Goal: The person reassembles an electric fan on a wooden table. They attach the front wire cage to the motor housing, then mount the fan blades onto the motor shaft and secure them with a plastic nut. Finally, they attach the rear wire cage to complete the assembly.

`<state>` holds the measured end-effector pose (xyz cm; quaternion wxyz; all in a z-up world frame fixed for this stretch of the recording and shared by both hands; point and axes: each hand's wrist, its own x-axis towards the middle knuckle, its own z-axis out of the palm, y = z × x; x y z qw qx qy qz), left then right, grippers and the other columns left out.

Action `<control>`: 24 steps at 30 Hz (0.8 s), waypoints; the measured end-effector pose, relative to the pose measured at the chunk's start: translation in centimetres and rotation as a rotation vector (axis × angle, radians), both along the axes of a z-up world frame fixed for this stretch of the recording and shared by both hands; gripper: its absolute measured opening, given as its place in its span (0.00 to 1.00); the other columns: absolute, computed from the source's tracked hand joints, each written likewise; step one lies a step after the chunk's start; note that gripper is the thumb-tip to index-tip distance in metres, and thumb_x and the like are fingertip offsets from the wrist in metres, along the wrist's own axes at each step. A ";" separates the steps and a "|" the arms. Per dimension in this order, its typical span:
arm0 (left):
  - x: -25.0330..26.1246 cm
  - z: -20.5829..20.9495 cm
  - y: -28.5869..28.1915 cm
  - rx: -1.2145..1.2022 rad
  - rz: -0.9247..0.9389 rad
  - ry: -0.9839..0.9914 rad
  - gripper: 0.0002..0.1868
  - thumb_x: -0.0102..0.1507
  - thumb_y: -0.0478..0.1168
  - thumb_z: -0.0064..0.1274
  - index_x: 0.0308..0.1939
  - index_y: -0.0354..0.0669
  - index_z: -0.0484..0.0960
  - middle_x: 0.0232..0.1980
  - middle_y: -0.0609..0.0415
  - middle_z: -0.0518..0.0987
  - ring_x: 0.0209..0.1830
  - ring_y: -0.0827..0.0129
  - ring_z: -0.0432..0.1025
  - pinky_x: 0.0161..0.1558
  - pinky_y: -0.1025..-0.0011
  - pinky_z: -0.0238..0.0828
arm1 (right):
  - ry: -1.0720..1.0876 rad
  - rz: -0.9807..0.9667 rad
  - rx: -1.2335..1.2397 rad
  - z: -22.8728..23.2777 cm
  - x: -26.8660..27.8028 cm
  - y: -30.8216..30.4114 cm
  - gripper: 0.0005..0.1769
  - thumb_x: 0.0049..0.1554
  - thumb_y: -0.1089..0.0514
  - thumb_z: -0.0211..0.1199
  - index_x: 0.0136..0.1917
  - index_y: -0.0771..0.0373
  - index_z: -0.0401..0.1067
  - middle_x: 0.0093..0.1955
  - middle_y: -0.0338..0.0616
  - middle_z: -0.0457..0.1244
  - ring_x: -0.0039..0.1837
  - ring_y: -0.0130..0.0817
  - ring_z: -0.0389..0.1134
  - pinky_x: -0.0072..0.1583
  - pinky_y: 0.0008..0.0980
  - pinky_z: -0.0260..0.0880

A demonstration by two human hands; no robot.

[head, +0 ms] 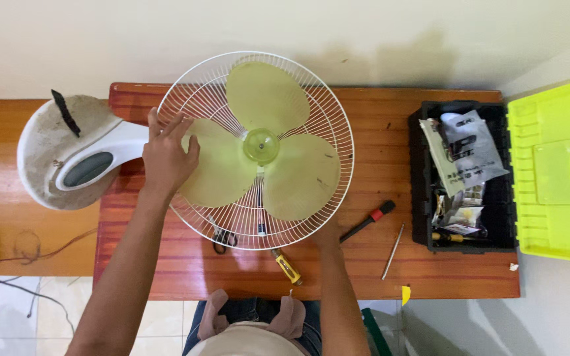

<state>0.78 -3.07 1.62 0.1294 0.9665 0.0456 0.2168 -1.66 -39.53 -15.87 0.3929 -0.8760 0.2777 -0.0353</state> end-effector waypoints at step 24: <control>-0.9 1.1 -5.2 -0.112 -0.171 0.100 0.35 0.54 0.59 0.68 0.60 0.47 0.82 0.64 0.51 0.78 0.77 0.52 0.57 0.72 0.23 0.31 | -0.351 1.336 -0.301 19.2 10.5 12.5 0.26 0.44 0.77 0.64 0.54 0.61 0.76 0.57 0.43 0.63 0.62 0.45 0.65 0.62 0.41 0.70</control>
